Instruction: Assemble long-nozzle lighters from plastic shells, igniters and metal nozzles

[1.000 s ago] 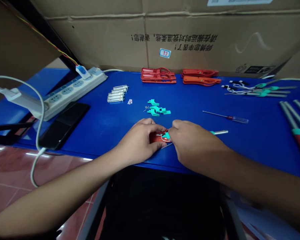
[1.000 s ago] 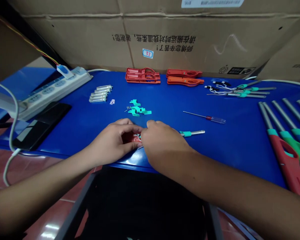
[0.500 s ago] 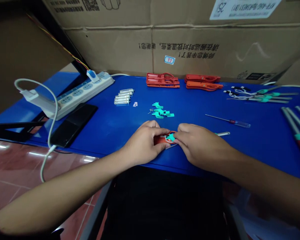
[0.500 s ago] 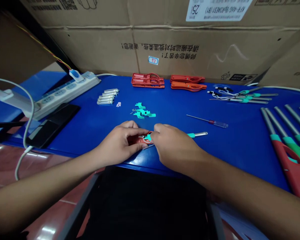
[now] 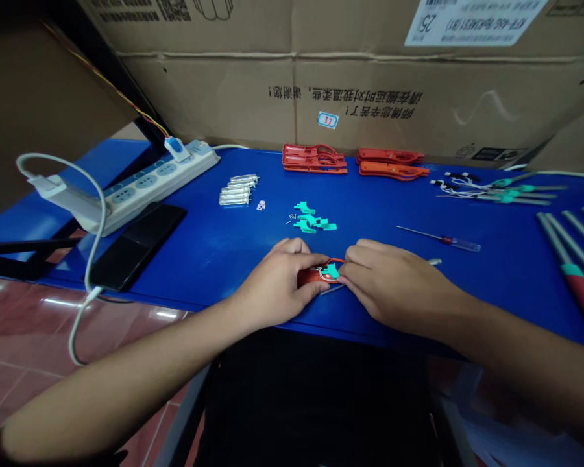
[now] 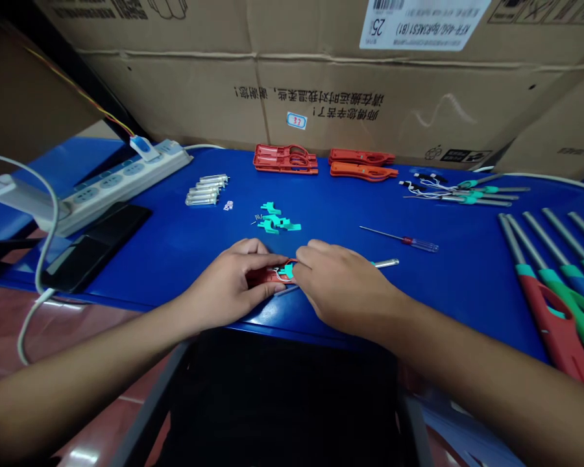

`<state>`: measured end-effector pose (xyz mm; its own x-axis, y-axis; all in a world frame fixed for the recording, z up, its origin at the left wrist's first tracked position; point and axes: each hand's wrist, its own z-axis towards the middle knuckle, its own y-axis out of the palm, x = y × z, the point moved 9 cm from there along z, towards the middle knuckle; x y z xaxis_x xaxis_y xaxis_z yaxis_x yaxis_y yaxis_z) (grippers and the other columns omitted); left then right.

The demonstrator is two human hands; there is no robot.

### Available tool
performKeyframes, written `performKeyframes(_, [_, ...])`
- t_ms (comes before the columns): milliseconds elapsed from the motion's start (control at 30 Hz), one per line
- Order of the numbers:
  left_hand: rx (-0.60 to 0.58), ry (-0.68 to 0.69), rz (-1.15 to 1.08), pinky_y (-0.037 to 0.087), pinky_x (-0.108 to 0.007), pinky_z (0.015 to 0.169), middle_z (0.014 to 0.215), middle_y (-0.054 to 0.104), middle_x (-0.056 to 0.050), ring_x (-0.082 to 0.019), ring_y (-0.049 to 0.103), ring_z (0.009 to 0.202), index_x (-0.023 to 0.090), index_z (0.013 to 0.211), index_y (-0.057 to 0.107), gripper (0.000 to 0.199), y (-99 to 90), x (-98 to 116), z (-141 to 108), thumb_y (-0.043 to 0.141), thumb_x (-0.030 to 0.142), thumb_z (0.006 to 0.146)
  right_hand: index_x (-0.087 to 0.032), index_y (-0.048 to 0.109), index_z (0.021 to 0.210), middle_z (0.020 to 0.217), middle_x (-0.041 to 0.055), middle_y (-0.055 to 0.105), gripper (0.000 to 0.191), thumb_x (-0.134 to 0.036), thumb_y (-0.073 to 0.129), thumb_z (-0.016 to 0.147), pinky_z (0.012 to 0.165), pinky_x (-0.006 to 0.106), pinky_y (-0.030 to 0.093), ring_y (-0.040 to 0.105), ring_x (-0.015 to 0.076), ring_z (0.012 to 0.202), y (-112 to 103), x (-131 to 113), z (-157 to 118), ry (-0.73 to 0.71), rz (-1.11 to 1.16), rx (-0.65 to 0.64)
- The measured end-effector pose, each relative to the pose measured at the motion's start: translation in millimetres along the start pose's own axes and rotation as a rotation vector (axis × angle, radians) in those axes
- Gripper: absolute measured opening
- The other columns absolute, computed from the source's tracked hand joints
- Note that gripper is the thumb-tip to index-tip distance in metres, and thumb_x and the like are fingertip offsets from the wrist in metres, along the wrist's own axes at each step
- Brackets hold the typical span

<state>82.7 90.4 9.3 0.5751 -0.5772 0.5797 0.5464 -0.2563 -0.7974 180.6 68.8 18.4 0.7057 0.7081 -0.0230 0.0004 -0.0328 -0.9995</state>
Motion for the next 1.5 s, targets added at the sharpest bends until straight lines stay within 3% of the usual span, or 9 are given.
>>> performKeyframes(200, [0.115,0.063,0.025,0.052,-0.037,0.087,0.102,0.074,-0.004,-0.019,0.065,0.091,0.016,0.107,0.069,0.028,-10.8,8,-7,0.077,0.03,0.085,-0.014,0.067,0.085,0.081,0.0078,0.059,0.025,-0.017,0.046,0.098,0.068,0.035,0.034,0.047,0.0212,0.076,-2,-1,-12,-0.055,-0.029,0.161])
performKeyframes(367, [0.175,0.146,0.146,0.053,-0.041,0.094,0.113,0.075,-0.007,-0.022,0.068,0.102,0.016,0.111,0.071,0.026,-11.5,16,-22,0.068,0.034,0.092,-0.015,0.072,0.093,0.088,0.0071,0.061,0.028,-0.023,0.046,0.101,0.073,0.034,0.039,0.05,0.0196,0.082,-1,10,-17,0.023,0.279,0.17])
performKeyframes(500, [0.244,0.171,0.214,0.056,-0.039,0.087,0.107,0.077,-0.006,-0.021,0.069,0.095,0.015,0.107,0.074,0.022,-14.1,20,-27,0.068,0.031,0.093,-0.016,0.071,0.091,0.084,0.0053,0.06,0.028,-0.022,0.046,0.101,0.074,0.033,0.04,0.05,0.0176,0.08,2,12,-17,0.044,0.415,0.175])
performKeyframes(700, [0.245,0.171,0.227,0.058,-0.037,0.084,0.105,0.077,-0.004,-0.02,0.069,0.091,0.015,0.105,0.075,0.022,-12.1,20,-25,0.069,0.031,0.092,-0.013,0.068,0.086,0.081,0.0065,0.06,0.026,-0.019,0.047,0.1,0.072,0.035,0.04,0.05,0.0189,0.077,-8,4,-23,-0.049,0.198,0.257])
performKeyframes(1033, [0.194,0.157,0.208,0.057,-0.039,0.086,0.112,0.074,-0.008,-0.023,0.067,0.098,0.014,0.114,0.072,0.026,-14.7,18,-28,0.067,0.027,0.093,-0.012,0.07,0.091,0.086,0.0087,0.062,0.026,-0.017,0.045,0.099,0.07,0.036,0.042,0.054,0.0208,0.078,-12,4,-22,-0.059,0.104,0.222])
performKeyframes(1267, [0.197,0.137,0.132,0.056,-0.037,0.092,0.112,0.075,-0.007,-0.02,0.069,0.099,0.013,0.117,0.068,0.028,-16.1,15,-31,0.067,0.027,0.093,-0.015,0.073,0.095,0.085,0.0067,0.065,0.023,-0.025,0.052,0.097,0.075,0.035,0.045,0.057,0.0203,0.079,-25,40,-22,0.086,0.099,0.362])
performKeyframes(1400, [0.198,0.142,0.094,0.055,-0.036,0.093,0.109,0.076,-0.005,-0.019,0.07,0.099,0.015,0.111,0.07,0.022,-18.1,15,-30,0.069,0.026,0.092,-0.015,0.074,0.096,0.086,0.0075,0.067,0.027,-0.026,0.05,0.099,0.074,0.035,0.045,0.059,0.0217,0.081,-17,42,-10,0.035,0.048,0.256])
performKeyframes(1500, [0.161,0.149,0.072,0.055,-0.036,0.094,0.109,0.076,-0.004,-0.019,0.07,0.1,0.017,0.11,0.071,0.021,-18.3,11,-26,0.069,0.026,0.091,-0.016,0.073,0.1,0.093,0.009,0.069,0.028,-0.029,0.049,0.1,0.074,0.037,0.044,0.06,0.0235,0.086,-18,30,-1,-0.089,-0.006,0.191])
